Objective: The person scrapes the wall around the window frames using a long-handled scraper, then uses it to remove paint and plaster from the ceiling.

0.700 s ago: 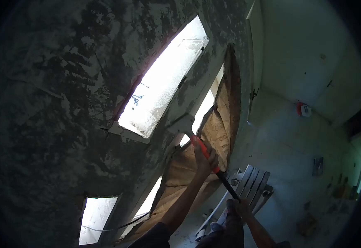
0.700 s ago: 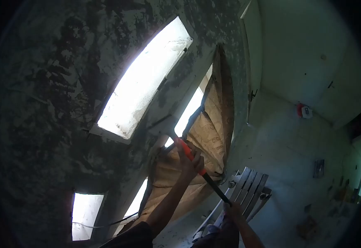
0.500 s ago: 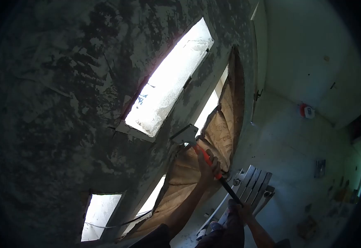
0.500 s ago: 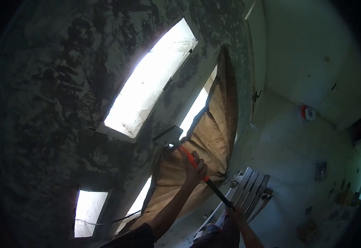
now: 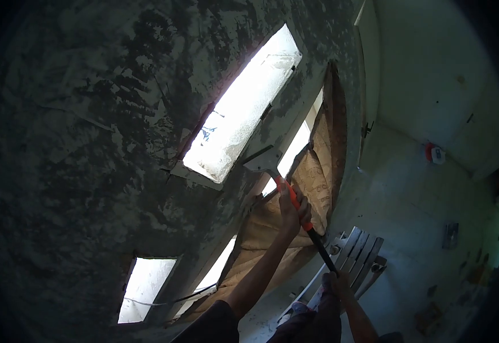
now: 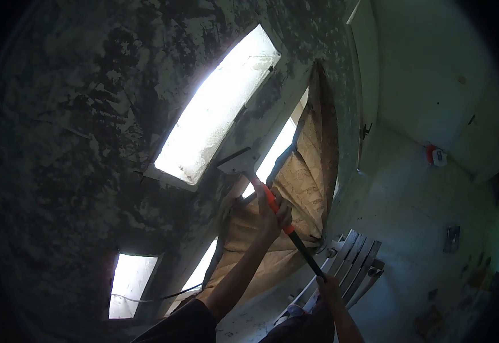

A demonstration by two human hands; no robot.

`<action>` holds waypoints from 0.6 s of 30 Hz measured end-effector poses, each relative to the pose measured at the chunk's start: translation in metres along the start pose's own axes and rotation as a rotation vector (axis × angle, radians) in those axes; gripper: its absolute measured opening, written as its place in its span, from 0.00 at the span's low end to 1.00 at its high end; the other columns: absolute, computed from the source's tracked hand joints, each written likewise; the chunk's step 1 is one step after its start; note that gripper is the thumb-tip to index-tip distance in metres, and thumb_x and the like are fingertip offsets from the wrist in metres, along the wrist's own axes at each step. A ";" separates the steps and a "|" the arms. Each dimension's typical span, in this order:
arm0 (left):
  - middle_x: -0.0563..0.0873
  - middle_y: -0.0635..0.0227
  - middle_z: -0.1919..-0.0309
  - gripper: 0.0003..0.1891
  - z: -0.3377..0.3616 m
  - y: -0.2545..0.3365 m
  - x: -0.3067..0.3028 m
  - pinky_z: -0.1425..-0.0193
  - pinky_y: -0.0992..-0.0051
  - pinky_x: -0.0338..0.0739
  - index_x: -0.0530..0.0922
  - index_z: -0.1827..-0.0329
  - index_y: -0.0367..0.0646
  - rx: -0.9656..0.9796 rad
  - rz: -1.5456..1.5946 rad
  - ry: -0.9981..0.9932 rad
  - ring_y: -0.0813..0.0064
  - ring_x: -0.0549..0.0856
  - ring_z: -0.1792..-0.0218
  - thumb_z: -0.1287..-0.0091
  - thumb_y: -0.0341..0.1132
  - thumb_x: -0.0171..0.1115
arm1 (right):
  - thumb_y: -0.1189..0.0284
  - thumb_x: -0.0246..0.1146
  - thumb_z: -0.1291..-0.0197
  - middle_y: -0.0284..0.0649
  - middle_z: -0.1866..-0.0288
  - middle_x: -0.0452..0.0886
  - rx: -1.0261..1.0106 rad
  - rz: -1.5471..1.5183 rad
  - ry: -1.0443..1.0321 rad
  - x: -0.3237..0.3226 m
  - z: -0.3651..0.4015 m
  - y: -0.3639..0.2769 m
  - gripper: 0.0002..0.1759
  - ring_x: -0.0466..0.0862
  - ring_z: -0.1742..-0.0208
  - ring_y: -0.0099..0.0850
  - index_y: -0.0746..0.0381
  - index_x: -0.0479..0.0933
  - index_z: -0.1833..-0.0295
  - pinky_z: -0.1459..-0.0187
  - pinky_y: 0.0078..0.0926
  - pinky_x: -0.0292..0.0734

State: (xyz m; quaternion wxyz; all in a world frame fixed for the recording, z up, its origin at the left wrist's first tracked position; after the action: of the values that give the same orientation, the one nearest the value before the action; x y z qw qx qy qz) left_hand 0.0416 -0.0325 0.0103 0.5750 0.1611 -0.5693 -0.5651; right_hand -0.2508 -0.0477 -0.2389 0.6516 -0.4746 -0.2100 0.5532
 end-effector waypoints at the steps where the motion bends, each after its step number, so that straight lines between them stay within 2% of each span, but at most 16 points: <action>1: 0.59 0.77 0.90 0.31 0.002 0.000 -0.002 0.91 0.79 0.55 0.61 0.71 0.51 0.019 -0.052 -0.021 0.82 0.59 0.94 0.34 0.72 0.39 | 0.53 0.60 0.41 0.49 0.79 0.74 -0.022 -0.042 0.000 0.006 0.002 0.007 0.24 0.76 0.76 0.37 0.67 0.77 0.70 0.71 0.41 0.65; 3: 0.60 0.77 0.89 0.31 0.009 -0.004 -0.006 0.90 0.79 0.57 0.61 0.70 0.51 0.034 -0.096 -0.042 0.81 0.59 0.93 0.34 0.73 0.39 | 0.53 0.59 0.41 0.48 0.81 0.73 -0.047 -0.050 0.007 0.024 0.013 0.016 0.24 0.75 0.78 0.38 0.67 0.77 0.70 0.72 0.41 0.65; 5: 0.66 0.73 0.87 0.28 0.018 -0.007 -0.013 0.87 0.78 0.63 0.64 0.67 0.48 0.015 -0.081 0.013 0.78 0.65 0.91 0.29 0.66 0.39 | 0.55 0.59 0.40 0.50 0.81 0.74 -0.077 -0.055 0.026 0.033 0.026 0.016 0.23 0.77 0.77 0.40 0.68 0.77 0.70 0.72 0.41 0.65; 6: 0.66 0.73 0.87 0.28 0.024 -0.008 -0.014 0.87 0.78 0.63 0.64 0.67 0.48 0.017 -0.086 0.008 0.78 0.65 0.91 0.29 0.66 0.39 | 0.55 0.59 0.40 0.50 0.81 0.74 -0.080 -0.061 0.030 0.031 0.035 -0.001 0.23 0.77 0.77 0.40 0.68 0.77 0.70 0.72 0.41 0.65; 8: 0.70 0.71 0.84 0.28 0.041 -0.011 -0.022 0.80 0.76 0.69 0.66 0.61 0.46 0.044 -0.193 0.052 0.76 0.71 0.86 0.27 0.64 0.37 | 0.56 0.58 0.39 0.51 0.79 0.76 -0.003 -0.165 -0.043 0.037 0.051 -0.018 0.23 0.79 0.76 0.39 0.68 0.77 0.71 0.71 0.40 0.68; 9: 0.75 0.67 0.78 0.26 0.052 -0.019 -0.033 0.68 0.73 0.75 0.66 0.56 0.44 -0.004 -0.240 -0.019 0.72 0.78 0.77 0.26 0.61 0.37 | 0.57 0.58 0.39 0.49 0.80 0.77 -0.044 -0.114 -0.059 0.044 0.052 -0.012 0.23 0.79 0.77 0.36 0.68 0.77 0.72 0.71 0.38 0.69; 10: 0.75 0.67 0.78 0.26 0.066 -0.026 -0.038 0.68 0.73 0.75 0.66 0.56 0.44 -0.007 -0.244 -0.016 0.72 0.78 0.77 0.26 0.61 0.37 | 0.57 0.58 0.39 0.49 0.80 0.77 -0.042 -0.118 -0.062 0.044 0.055 -0.021 0.23 0.79 0.77 0.36 0.68 0.77 0.72 0.71 0.38 0.69; 12: 0.78 0.64 0.71 0.24 0.092 -0.041 -0.048 0.60 0.71 0.76 0.67 0.53 0.43 0.092 -0.475 0.048 0.72 0.81 0.67 0.25 0.58 0.38 | 0.56 0.57 0.39 0.47 0.81 0.77 0.014 -0.165 -0.067 0.038 0.061 -0.037 0.24 0.78 0.78 0.32 0.68 0.77 0.72 0.73 0.36 0.70; 14: 0.81 0.61 0.63 0.23 0.126 -0.090 -0.086 0.54 0.71 0.75 0.67 0.50 0.42 -0.021 -0.506 0.157 0.71 0.82 0.61 0.24 0.55 0.39 | 0.56 0.57 0.38 0.44 0.82 0.77 0.015 -0.181 -0.062 0.036 0.060 -0.040 0.24 0.78 0.78 0.29 0.68 0.77 0.72 0.74 0.35 0.69; 16: 0.82 0.62 0.62 0.23 0.169 -0.138 -0.123 0.54 0.70 0.75 0.69 0.48 0.41 -0.112 -0.488 0.170 0.71 0.82 0.60 0.24 0.54 0.40 | 0.56 0.57 0.38 0.42 0.82 0.77 0.017 -0.201 -0.063 0.035 0.060 -0.045 0.24 0.77 0.78 0.27 0.68 0.77 0.72 0.75 0.34 0.69; 18: 0.81 0.60 0.57 0.24 0.229 -0.206 -0.186 0.58 0.71 0.77 0.70 0.46 0.41 -0.339 -0.528 0.175 0.72 0.83 0.60 0.26 0.56 0.44 | 0.57 0.57 0.38 0.37 0.83 0.76 0.044 -0.216 -0.067 0.032 0.061 -0.053 0.23 0.75 0.80 0.23 0.68 0.78 0.72 0.77 0.31 0.68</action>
State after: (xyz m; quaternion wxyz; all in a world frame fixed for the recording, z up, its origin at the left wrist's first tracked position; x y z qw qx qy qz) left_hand -0.1926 0.1638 -0.1800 0.4740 0.2530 -0.3540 -0.7655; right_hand -0.2621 0.0085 -0.1743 0.7102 -0.4162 -0.2695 0.4999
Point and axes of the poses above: each hand's wrist, its own z-axis away from the middle knuckle, its own x-axis out of the palm, y = z × x, the point moved 6 cm from there along -z, towards the middle knuckle
